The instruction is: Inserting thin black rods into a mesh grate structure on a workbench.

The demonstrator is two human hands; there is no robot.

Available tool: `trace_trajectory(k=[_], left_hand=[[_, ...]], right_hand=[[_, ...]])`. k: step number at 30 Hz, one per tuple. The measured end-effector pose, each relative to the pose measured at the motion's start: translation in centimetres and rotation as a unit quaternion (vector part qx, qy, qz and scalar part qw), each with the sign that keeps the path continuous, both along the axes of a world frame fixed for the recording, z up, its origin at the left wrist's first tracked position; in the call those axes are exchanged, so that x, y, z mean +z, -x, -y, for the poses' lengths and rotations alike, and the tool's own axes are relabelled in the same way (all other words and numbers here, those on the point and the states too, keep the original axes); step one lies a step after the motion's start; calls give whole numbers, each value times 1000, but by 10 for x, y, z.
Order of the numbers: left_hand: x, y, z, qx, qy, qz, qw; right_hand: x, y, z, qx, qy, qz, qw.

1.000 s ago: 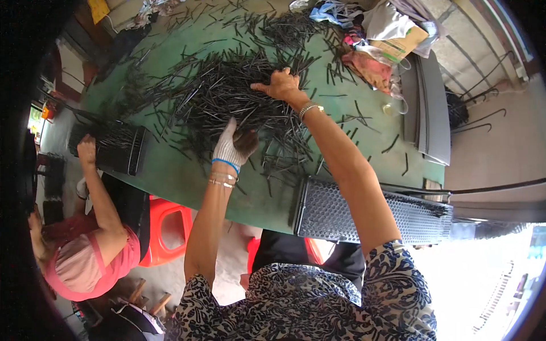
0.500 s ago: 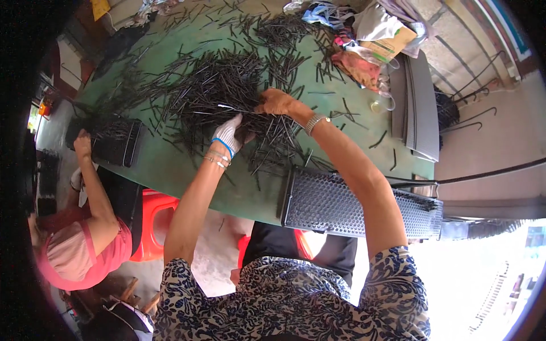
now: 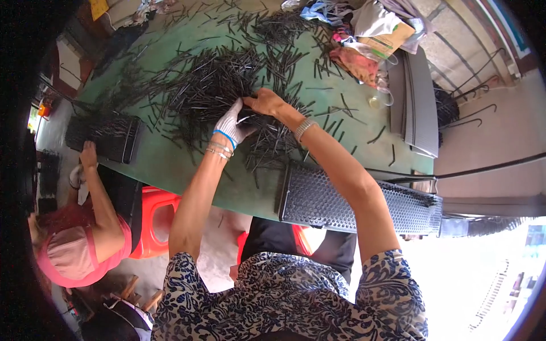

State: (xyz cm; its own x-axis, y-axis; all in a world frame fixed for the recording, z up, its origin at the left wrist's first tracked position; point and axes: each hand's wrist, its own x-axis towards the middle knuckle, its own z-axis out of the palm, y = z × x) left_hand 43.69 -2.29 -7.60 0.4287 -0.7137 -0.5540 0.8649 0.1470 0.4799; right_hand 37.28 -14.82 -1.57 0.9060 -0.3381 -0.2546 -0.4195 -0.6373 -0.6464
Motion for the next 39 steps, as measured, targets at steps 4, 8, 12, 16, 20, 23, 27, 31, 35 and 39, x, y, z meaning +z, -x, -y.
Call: trace_trajectory(k=[4, 8, 12, 16, 20, 23, 27, 31, 35, 39], left_hand=[[21, 27, -13, 2, 55, 47, 997], [35, 48, -19, 22, 126, 44, 991], [57, 48, -23, 22, 189, -9, 982], [68, 52, -21, 1, 173, -3, 985], [82, 57, -16, 10, 136, 40, 990], [81, 52, -26, 28, 99, 29, 994], [59, 45, -23, 84, 143, 32, 986], [70, 56, -24, 77, 97, 40, 992], [57, 47, -31, -8, 304, -23, 952], [50, 34, -34, -4, 248, -3, 969]], right_hand=[[6, 29, -3, 28, 26, 83, 996], [20, 48, -14, 42, 106, 140, 984], [30, 72, -41, 10, 181, 191, 965], [27, 88, -53, 21, 344, 229, 911], [42, 97, -61, 70, 494, 147, 854], [67, 100, -73, 105, 469, 124, 868], [80, 96, -57, 140, 110, 166, 970], [68, 83, -46, 34, 160, 100, 981], [45, 78, -85, 2, 299, 273, 914], [50, 77, -76, 32, 322, 270, 907]])
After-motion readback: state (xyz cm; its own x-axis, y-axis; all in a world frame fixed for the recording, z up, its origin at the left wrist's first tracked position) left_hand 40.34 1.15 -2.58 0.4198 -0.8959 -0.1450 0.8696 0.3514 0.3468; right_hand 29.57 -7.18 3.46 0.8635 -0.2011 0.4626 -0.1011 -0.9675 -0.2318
